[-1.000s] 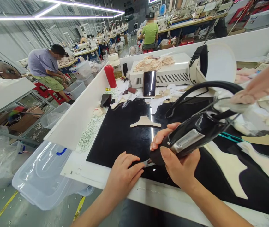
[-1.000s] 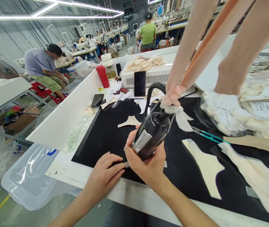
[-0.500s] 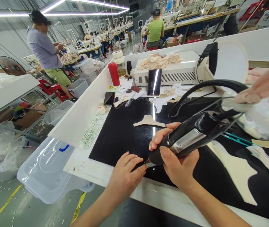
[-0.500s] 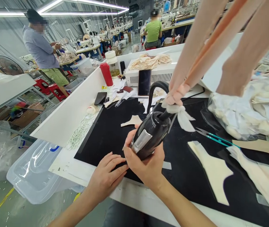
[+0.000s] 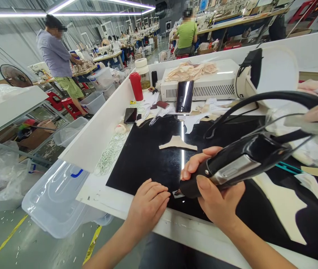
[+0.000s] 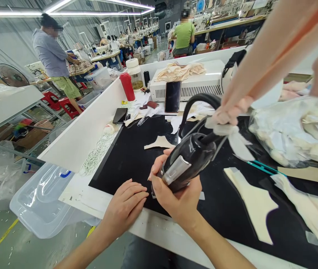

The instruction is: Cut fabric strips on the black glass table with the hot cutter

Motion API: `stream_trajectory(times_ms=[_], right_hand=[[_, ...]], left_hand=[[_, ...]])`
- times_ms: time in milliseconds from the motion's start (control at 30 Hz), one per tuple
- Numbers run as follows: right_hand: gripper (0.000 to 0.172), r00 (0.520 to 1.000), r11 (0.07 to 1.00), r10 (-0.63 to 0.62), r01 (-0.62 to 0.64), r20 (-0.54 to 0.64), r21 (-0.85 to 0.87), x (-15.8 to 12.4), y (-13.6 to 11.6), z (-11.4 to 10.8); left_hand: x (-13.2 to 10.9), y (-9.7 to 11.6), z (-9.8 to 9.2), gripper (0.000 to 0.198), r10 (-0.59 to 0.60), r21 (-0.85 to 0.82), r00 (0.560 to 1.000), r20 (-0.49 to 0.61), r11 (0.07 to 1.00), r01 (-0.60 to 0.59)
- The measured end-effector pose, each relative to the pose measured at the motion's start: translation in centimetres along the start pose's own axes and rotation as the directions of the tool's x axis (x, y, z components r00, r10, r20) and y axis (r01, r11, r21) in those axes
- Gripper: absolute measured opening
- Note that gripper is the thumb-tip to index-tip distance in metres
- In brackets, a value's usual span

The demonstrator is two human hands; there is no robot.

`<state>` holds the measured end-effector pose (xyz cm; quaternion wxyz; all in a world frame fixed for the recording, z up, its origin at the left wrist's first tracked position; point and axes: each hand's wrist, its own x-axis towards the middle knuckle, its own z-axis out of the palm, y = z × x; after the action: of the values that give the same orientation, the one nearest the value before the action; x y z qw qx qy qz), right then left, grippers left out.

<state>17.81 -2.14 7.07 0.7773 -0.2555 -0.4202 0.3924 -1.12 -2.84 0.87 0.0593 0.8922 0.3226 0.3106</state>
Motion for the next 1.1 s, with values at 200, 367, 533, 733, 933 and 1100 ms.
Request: stream_trajectory(times_ms=[200,367,533,733,933,1100], right_hand=[[0.035,1.0,1.0,0.006,-0.006,0.026,0.009,-0.5,0.0,-0.2],[0.035,1.0,1.0,0.006,-0.005,0.019,-0.006,-0.6,0.0,-0.4],[0.03,1.0,0.999,-0.002,0.002,-0.015,-0.038,-0.6,0.0,0.0],[0.042,1.0,0.993,-0.017,0.015,-0.014,-0.114,0.1,-1.1,0.0],[0.05,0.99,0.94,-0.108,0.071,-0.095,-0.334,1.8,-2.8,-2.0],[0.044,0.978,0.934,-0.138,0.075,-0.159,-0.348,2.2,-2.3,-3.2]], left_hand=[[0.2,-0.1,0.1,0.019,-0.013,-0.017,1.0,0.021,1.0,0.013],[0.2,-0.1,0.2,0.019,-0.009,-0.01,0.999,0.038,1.0,0.01],[0.3,-0.1,0.2,0.021,0.003,0.013,0.998,0.06,1.0,-0.004],[0.6,-0.3,0.1,0.021,0.068,0.036,0.992,0.111,0.997,-0.072],[3.8,-2.5,-0.3,0.022,0.216,-0.072,0.964,0.152,0.976,-0.208],[7.4,-4.6,0.4,0.037,0.289,-0.278,0.897,0.335,0.94,-0.199]])
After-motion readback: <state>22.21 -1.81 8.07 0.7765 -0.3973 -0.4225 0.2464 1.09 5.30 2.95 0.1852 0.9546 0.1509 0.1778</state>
